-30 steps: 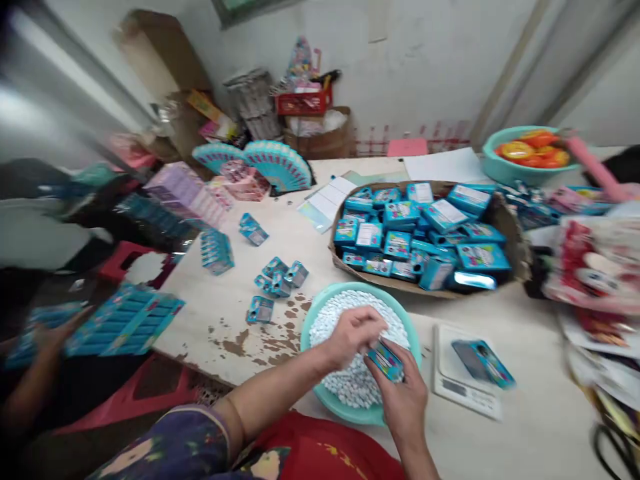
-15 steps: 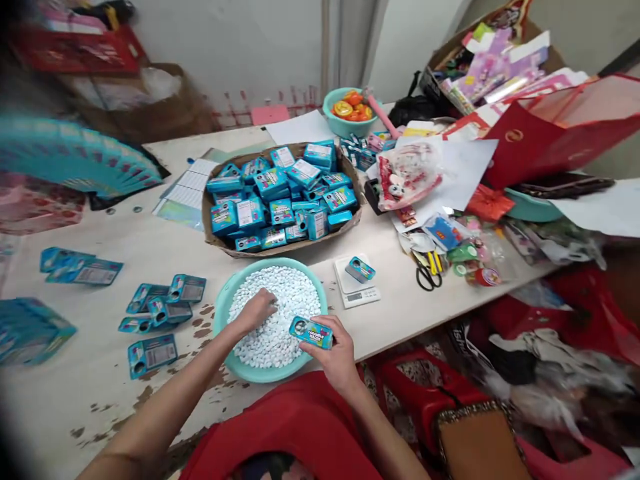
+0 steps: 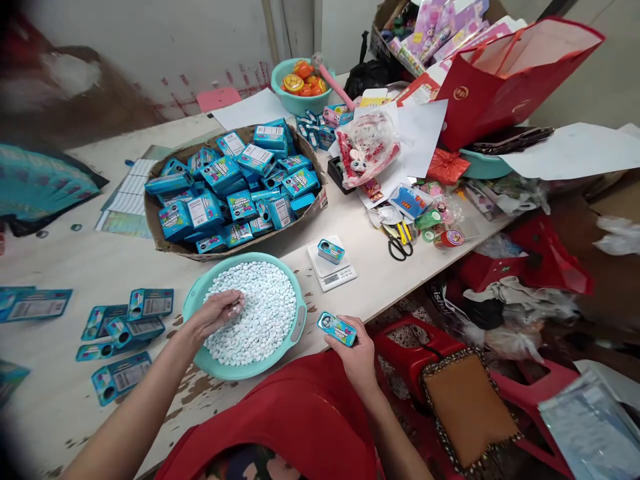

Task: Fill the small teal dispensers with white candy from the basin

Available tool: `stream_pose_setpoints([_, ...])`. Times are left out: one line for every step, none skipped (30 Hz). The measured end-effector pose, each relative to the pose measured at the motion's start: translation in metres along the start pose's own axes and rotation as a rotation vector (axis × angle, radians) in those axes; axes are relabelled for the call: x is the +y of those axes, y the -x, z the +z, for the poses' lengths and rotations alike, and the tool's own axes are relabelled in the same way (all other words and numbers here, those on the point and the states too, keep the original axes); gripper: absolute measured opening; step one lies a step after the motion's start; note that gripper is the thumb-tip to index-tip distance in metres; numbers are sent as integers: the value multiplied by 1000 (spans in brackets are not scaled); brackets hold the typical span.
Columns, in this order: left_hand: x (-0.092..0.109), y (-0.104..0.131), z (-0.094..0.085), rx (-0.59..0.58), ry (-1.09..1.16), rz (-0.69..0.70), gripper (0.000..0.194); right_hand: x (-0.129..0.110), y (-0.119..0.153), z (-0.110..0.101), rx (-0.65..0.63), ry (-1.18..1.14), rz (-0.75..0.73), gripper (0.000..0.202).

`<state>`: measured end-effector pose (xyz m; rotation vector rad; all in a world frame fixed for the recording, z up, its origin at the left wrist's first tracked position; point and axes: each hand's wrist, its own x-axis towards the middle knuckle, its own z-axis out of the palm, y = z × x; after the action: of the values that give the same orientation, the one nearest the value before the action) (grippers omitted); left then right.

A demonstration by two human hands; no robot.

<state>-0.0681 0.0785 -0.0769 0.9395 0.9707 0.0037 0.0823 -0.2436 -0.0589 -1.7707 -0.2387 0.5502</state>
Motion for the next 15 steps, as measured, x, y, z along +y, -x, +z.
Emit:
stream_pose_setpoints([6, -3, 10, -52, -29, -6, 26, 3, -1, -1, 6, -6, 10, 38])
stream_pose_setpoints([13, -7, 20, -94, -60, 1, 26, 6, -2, -1, 10, -13, 16, 39])
stream_pose_setpoints([21, -11, 32, -132, -99, 5, 26, 9, -3, -2, 17, -21, 19, 39])
stream_pose_setpoints([29, -16, 44, -168, -157, 5, 25, 12, -4, -2, 24, -28, 20, 39])
stream_pose_setpoints([38, -22, 57, -208, -242, 5, 24, 14, -4, -2, 31, -35, 22, 39])
stream_pose_setpoints([46, -29, 71, -248, -355, 11, 23, 17, -5, -1, 35, -42, 26, 39])
stream_pose_setpoints([54, -37, 86, -281, -489, 32, 20, 20, -6, -1, 39, -49, 32, 39])
stream_pose_setpoints([62, -45, 102, -298, -633, 76, 16, 23, -6, -1, 42, -55, 39, 39])
stream_pose_setpoints([69, -54, 119, -302, -784, 142, 13, 25, -7, -2, 46, -62, 47, 40])
stream_pose_setpoints([76, -63, 136, -290, -940, 222, 10, 28, -7, -2, 52, -69, 54, 40])
stream_pose_setpoints([82, -72, 154, -268, -1094, 312, 9, 30, -8, -2, 60, -75, 58, 41])
stream_pose_setpoints([87, -80, 170, -244, -1237, 409, 11, 31, -8, -3, 66, -79, 62, 41])
stream_pose_setpoints([91, -88, 186, -226, -1363, 504, 14, 32, -9, -4, 74, -82, 64, 41])
stream_pose_setpoints([93, -94, 200, -214, -1463, 590, 17, 32, -10, -5, 82, -84, 65, 40])
stream_pose_setpoints([95, -100, 211, -206, -1532, 657, 20, 33, -10, -7, 91, -86, 66, 40])
